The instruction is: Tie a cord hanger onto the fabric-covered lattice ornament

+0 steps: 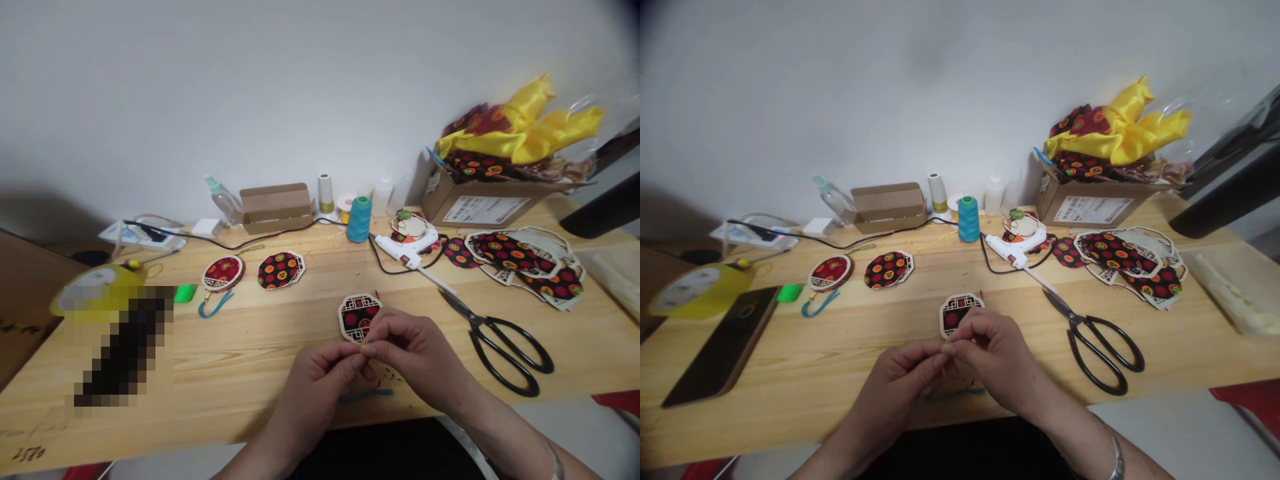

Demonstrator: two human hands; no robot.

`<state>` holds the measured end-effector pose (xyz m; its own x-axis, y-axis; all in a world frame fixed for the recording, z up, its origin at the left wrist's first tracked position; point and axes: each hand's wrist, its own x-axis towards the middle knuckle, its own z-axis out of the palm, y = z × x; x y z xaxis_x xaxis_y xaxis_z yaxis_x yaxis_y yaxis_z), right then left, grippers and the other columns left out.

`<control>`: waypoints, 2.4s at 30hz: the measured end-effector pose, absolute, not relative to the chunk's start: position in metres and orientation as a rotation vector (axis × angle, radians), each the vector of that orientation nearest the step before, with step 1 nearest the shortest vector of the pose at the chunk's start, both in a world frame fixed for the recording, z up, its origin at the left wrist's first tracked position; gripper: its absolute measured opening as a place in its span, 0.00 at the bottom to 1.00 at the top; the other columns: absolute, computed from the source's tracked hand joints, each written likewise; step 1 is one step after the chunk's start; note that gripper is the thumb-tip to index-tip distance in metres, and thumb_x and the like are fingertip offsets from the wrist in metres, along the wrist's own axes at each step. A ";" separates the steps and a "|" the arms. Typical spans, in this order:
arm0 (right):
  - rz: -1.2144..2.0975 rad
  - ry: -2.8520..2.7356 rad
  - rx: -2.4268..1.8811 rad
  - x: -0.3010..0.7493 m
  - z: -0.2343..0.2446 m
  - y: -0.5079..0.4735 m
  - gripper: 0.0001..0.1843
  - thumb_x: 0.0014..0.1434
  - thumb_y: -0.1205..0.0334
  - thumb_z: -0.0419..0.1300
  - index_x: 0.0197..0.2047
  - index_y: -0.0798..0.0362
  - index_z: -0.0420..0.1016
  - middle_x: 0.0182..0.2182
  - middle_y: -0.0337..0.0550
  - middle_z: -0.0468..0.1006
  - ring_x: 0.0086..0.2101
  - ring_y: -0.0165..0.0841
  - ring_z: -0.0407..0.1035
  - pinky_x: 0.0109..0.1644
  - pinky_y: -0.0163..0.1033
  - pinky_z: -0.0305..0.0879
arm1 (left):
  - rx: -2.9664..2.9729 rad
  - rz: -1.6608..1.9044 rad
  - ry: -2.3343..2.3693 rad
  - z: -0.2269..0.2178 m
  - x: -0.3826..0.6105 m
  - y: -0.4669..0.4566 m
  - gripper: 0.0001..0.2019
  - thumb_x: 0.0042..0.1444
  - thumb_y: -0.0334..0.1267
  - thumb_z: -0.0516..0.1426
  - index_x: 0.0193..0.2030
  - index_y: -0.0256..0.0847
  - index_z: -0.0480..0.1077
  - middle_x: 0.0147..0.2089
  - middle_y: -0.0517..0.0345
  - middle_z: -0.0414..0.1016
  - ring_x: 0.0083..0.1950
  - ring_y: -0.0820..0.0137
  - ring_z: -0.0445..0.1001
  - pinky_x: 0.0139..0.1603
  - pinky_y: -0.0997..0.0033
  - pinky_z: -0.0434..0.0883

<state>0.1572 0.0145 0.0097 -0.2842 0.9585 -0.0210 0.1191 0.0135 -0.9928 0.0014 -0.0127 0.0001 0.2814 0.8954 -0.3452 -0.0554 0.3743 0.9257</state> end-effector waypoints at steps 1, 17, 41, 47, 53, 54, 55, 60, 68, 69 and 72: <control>1.369 -1.517 -1.148 0.157 0.010 0.014 0.06 0.49 0.68 0.62 0.22 0.56 0.73 0.22 0.37 0.70 0.26 0.26 0.64 0.30 0.32 0.60 | 0.991 0.786 1.110 0.001 0.001 -0.013 0.09 0.53 0.39 0.56 0.30 0.40 0.77 0.22 0.63 0.68 0.24 0.77 0.58 0.25 0.77 0.55; 0.143 -2.691 -0.998 0.163 -0.001 0.052 0.08 0.58 0.70 0.54 0.33 0.54 0.73 0.32 0.45 0.70 0.36 0.35 0.58 0.39 0.40 0.56 | 0.479 1.150 1.115 -0.001 -0.005 -0.009 0.07 0.46 0.37 0.62 0.27 0.34 0.74 0.22 0.61 0.67 0.19 0.83 0.51 0.19 0.80 0.48; 1.264 -1.789 -0.999 0.162 0.023 0.090 0.07 0.60 0.63 0.51 0.32 0.55 0.67 0.34 0.42 0.74 0.36 0.29 0.67 0.43 0.38 0.62 | 0.431 1.172 1.049 -0.006 -0.014 -0.010 0.08 0.47 0.37 0.62 0.27 0.33 0.74 0.23 0.61 0.67 0.19 0.83 0.52 0.19 0.81 0.48; 1.509 -1.386 -0.728 0.152 0.064 0.130 0.08 0.55 0.63 0.58 0.27 0.56 0.64 0.22 0.33 0.67 0.20 0.21 0.60 0.26 0.30 0.57 | 0.401 1.160 1.032 -0.006 -0.013 -0.010 0.10 0.45 0.39 0.64 0.25 0.32 0.74 0.22 0.61 0.67 0.19 0.84 0.51 0.19 0.81 0.47; 1.163 -1.344 -0.721 0.150 0.147 0.188 0.11 0.58 0.72 0.52 0.24 0.57 0.62 0.17 0.28 0.62 0.16 0.15 0.53 0.21 0.27 0.47 | 0.350 1.163 1.031 -0.010 -0.014 -0.005 0.13 0.37 0.41 0.67 0.24 0.32 0.74 0.20 0.62 0.67 0.15 0.86 0.49 0.17 0.81 0.44; 1.067 -1.346 -0.723 0.154 0.164 0.191 0.11 0.57 0.72 0.51 0.24 0.58 0.62 0.17 0.27 0.61 0.16 0.15 0.53 0.21 0.27 0.46 | 0.345 1.157 1.034 -0.011 -0.014 -0.005 0.14 0.36 0.42 0.67 0.24 0.32 0.74 0.19 0.62 0.67 0.15 0.86 0.49 0.17 0.81 0.44; 0.962 -1.356 -0.721 0.158 0.181 0.190 0.10 0.57 0.71 0.51 0.24 0.58 0.63 0.17 0.26 0.61 0.17 0.14 0.54 0.22 0.28 0.46 | 0.338 1.153 1.037 -0.012 -0.014 -0.005 0.14 0.35 0.42 0.68 0.23 0.32 0.74 0.19 0.62 0.67 0.15 0.86 0.49 0.17 0.81 0.44; 0.271 -1.488 -0.748 0.175 0.210 0.141 0.08 0.54 0.69 0.53 0.29 0.58 0.72 0.18 0.29 0.66 0.21 0.18 0.61 0.24 0.32 0.51 | 0.317 1.160 1.029 -0.009 -0.012 -0.004 0.13 0.38 0.41 0.67 0.23 0.32 0.73 0.19 0.62 0.67 0.15 0.87 0.48 0.17 0.82 0.44; 0.599 -1.752 -1.237 0.139 0.041 0.042 0.04 0.57 0.67 0.55 0.37 0.50 0.66 0.27 0.37 0.73 0.27 0.28 0.68 0.28 0.32 0.65 | 0.301 1.130 0.862 -0.001 0.003 0.009 0.09 0.48 0.37 0.61 0.30 0.31 0.75 0.32 0.52 0.73 0.19 0.85 0.48 0.20 0.79 0.49; 0.612 -1.737 -1.261 0.136 0.025 0.033 0.05 0.57 0.68 0.54 0.39 0.50 0.64 0.27 0.37 0.73 0.26 0.28 0.69 0.29 0.32 0.65 | 0.285 1.127 0.824 -0.002 0.005 0.009 0.09 0.49 0.37 0.60 0.31 0.31 0.74 0.32 0.54 0.72 0.20 0.84 0.48 0.20 0.79 0.49; 0.541 -1.776 -1.251 0.131 -0.002 0.011 0.05 0.58 0.68 0.53 0.37 0.49 0.63 0.27 0.38 0.72 0.27 0.29 0.69 0.31 0.33 0.65 | 0.242 1.104 0.742 -0.006 0.011 0.008 0.07 0.52 0.35 0.58 0.31 0.31 0.73 0.24 0.63 0.62 0.20 0.83 0.46 0.20 0.80 0.46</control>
